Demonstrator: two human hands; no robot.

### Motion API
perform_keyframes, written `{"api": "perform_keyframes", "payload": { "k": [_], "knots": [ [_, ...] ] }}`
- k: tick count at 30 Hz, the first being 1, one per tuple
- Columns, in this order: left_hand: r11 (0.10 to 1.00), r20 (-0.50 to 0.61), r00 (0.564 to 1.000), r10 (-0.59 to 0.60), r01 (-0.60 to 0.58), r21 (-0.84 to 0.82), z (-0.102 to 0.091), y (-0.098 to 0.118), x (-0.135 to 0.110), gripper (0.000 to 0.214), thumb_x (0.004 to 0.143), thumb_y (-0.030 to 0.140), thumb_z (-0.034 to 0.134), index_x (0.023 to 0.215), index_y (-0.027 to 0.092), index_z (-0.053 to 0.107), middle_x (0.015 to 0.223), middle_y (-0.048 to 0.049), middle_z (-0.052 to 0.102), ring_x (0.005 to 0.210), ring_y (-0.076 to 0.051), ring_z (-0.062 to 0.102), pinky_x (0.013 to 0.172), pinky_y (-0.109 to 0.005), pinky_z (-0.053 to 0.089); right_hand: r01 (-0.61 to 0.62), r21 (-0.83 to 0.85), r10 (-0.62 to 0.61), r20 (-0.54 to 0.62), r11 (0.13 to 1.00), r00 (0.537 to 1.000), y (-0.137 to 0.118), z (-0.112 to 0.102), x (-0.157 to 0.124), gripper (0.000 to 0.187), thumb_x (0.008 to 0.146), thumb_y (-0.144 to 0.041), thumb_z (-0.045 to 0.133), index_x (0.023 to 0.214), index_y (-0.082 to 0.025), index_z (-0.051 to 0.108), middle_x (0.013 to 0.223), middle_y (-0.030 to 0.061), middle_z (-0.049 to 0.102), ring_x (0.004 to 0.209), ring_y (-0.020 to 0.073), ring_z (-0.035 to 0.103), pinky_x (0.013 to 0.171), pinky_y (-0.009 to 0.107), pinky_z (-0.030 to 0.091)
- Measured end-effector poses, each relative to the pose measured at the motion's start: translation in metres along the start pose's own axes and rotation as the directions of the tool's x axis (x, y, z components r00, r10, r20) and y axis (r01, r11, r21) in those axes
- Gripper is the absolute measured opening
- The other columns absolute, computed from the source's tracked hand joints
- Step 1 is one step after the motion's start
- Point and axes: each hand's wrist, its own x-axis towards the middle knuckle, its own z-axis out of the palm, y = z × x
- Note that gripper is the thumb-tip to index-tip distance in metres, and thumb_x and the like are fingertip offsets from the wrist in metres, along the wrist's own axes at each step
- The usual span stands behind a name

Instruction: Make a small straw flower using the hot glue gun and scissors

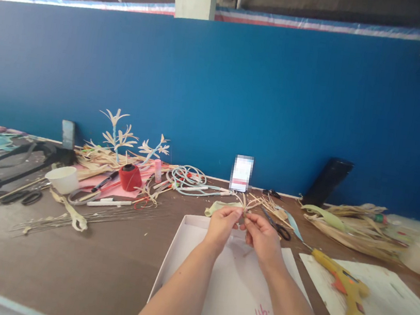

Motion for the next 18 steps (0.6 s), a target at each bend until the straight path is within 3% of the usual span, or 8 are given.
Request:
{"api": "perform_keyframes", "payload": {
  "k": [4, 18],
  "knots": [
    [0.999, 0.026, 1.0, -0.005, 0.005, -0.033, -0.0015, -0.0019, 0.0014, 0.027, 0.069, 0.037, 0.066, 0.081, 0.013, 0.072, 0.071, -0.0033, 0.063, 0.055, -0.007, 0.048, 0.055, -0.022, 0.036, -0.027, 0.073, 0.025, 0.037, 0.997, 0.999, -0.0008, 0.0, -0.0012, 0.029, 0.068, -0.039, 0.066, 0.087, -0.018, 0.061, 0.061, -0.0015, 0.06, 0.039, 0.0076, 0.041, 0.04, 0.022, 0.026],
    [0.993, 0.059, 0.993, 0.1, -0.103, 0.062, -0.0041, 0.0047, -0.0011, 0.024, 0.069, 0.037, 0.068, 0.081, 0.017, 0.073, 0.083, -0.0033, 0.059, 0.067, -0.01, 0.048, 0.062, -0.024, 0.036, -0.128, 0.222, 0.077, 0.222, 0.967, 0.972, -0.0078, -0.0074, -0.0031, 0.022, 0.072, -0.036, 0.067, 0.083, -0.017, 0.061, 0.062, -0.0022, 0.056, 0.042, 0.0049, 0.037, 0.042, 0.021, 0.021]
  ]
}}
